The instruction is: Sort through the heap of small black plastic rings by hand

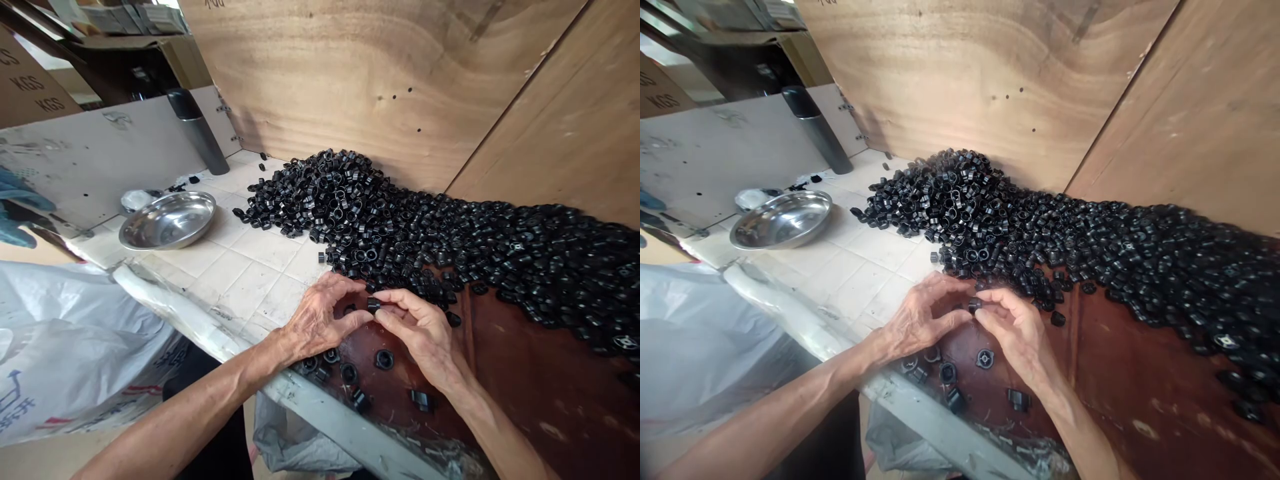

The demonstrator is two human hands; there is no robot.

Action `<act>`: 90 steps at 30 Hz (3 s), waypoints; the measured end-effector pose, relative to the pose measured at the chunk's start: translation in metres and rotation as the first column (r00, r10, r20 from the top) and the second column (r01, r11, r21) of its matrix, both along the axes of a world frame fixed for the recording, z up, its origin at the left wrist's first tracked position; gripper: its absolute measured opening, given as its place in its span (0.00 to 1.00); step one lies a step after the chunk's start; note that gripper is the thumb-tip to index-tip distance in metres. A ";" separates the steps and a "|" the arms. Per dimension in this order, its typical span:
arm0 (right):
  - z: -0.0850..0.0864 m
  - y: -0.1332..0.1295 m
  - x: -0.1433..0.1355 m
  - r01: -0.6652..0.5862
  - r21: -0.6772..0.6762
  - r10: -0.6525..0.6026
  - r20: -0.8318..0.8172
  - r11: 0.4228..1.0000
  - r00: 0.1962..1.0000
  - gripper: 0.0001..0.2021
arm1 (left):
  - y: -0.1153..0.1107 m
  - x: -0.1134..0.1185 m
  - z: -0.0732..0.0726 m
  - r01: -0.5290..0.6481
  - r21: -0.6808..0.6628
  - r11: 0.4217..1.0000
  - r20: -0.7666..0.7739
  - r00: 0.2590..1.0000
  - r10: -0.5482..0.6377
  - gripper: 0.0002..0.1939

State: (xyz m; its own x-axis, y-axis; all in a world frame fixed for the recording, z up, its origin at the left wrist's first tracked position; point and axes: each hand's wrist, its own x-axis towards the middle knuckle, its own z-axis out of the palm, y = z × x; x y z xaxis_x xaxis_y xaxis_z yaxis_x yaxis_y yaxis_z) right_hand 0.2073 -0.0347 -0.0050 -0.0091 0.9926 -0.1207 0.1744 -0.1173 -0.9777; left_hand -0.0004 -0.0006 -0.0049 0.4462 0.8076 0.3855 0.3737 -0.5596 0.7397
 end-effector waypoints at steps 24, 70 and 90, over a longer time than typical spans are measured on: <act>-0.016 0.007 0.014 -0.146 0.327 -0.093 0.617 0.934 0.781 0.17 | 0.003 -0.005 -0.002 -0.043 -0.165 0.985 -0.260 0.966 -0.001 0.14; 0.004 -0.005 -0.009 -0.090 0.437 -0.022 0.246 0.895 0.969 0.07 | -0.006 0.002 -0.008 0.253 -0.434 0.865 0.419 0.906 -0.054 0.17; 0.011 -0.013 -0.009 -0.212 0.509 -0.035 0.432 0.834 0.901 0.09 | -0.004 0.000 -0.003 0.148 -0.090 0.985 0.323 0.940 -0.111 0.10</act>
State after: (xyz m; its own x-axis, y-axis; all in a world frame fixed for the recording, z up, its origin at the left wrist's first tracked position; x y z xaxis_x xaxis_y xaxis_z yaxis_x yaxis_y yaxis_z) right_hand 0.1982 -0.0476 0.0064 -0.1726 0.8950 0.4112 0.5518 0.4337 -0.7123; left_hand 0.0000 -0.0046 -0.0082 0.4199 0.7968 0.4345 0.0407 -0.4948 0.8681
